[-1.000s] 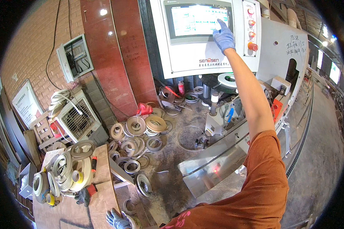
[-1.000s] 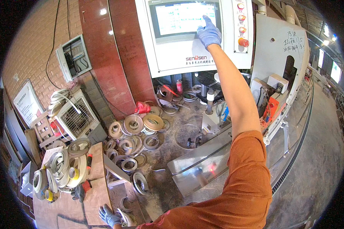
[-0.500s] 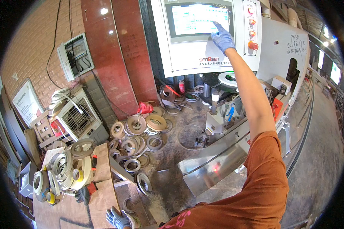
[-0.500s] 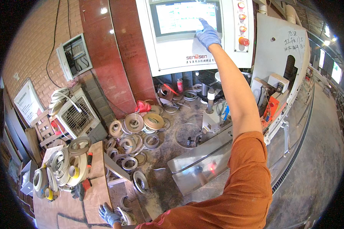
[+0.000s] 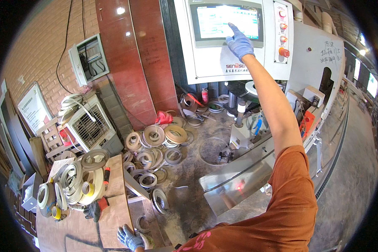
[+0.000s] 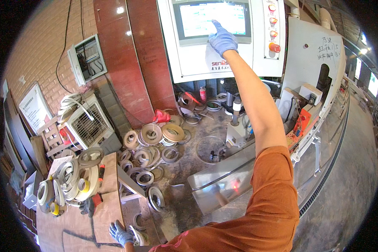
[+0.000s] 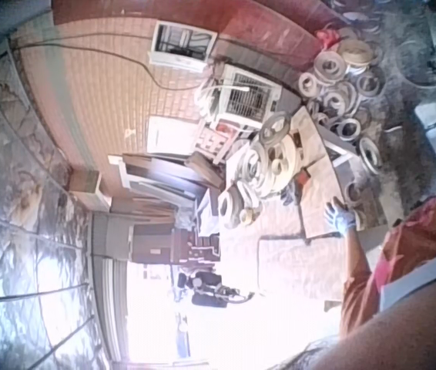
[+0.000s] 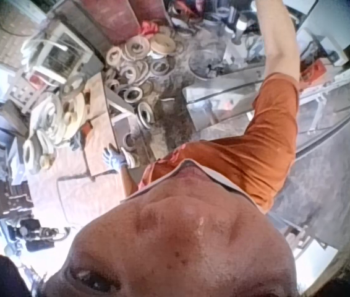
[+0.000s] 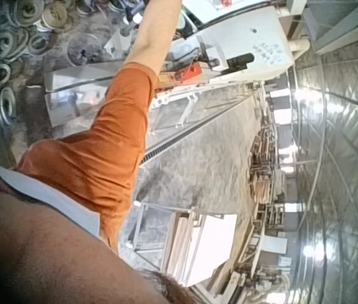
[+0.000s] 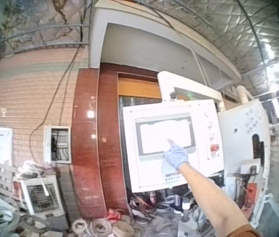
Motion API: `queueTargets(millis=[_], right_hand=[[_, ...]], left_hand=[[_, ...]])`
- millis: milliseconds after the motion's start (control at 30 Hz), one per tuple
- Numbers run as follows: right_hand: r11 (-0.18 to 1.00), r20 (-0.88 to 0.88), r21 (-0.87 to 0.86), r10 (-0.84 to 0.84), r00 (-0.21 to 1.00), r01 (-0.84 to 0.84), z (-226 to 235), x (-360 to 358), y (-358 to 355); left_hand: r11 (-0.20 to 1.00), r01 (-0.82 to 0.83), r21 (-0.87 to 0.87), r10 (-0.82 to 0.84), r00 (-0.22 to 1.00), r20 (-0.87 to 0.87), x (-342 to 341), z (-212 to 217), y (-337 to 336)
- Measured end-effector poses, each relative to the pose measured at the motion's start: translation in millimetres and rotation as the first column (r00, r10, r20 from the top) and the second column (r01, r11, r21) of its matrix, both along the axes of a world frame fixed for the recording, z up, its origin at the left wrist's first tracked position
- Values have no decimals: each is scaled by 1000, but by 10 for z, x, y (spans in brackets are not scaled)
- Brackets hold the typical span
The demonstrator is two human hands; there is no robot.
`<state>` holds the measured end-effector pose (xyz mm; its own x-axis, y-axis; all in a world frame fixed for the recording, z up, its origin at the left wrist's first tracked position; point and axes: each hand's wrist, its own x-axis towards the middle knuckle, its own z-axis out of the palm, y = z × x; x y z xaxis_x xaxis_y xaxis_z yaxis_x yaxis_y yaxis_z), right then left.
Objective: The person picks up white rectangular panels from a conveyor, stacks them on a workbench, carries them to a table, and places them down. The person then returns to the conveyor to repeat the process.
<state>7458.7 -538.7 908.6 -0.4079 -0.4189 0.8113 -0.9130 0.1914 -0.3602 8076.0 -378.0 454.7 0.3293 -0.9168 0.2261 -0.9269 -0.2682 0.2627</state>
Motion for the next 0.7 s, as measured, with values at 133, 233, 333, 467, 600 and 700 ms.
queueTargets(millis=[133, 233, 333, 467, 600, 700], right_hand=[[997, 5, 30, 70, 998, -70, -43, 31, -91], [998, 2, -70, 9, 1000, -9, -155, -34, -116], [992, 45, -123, 6, 999, 0, -239, -150, -78], [977, 90, -211, -1, 996, 20, -254, -310, -20], [953, 111, -302, 24, 993, 11, -88, -482, 87], [914, 72, -405, 34, 997, -2, 85, -700, 99]], left_hand=[[999, 5, -35, -6, 1000, -18, 87, -116, -30], [1000, -3, -29, 2, 1000, -17, 77, -112, -35], [999, -3, -39, 4, 1000, 10, 61, -108, -34], [999, -10, -42, 10, 1000, -12, 57, -116, -36], [993, 2, -121, 5, 999, 52, 173, -270, -74], [998, -4, -57, 9, 996, 94, 164, -265, -74]])
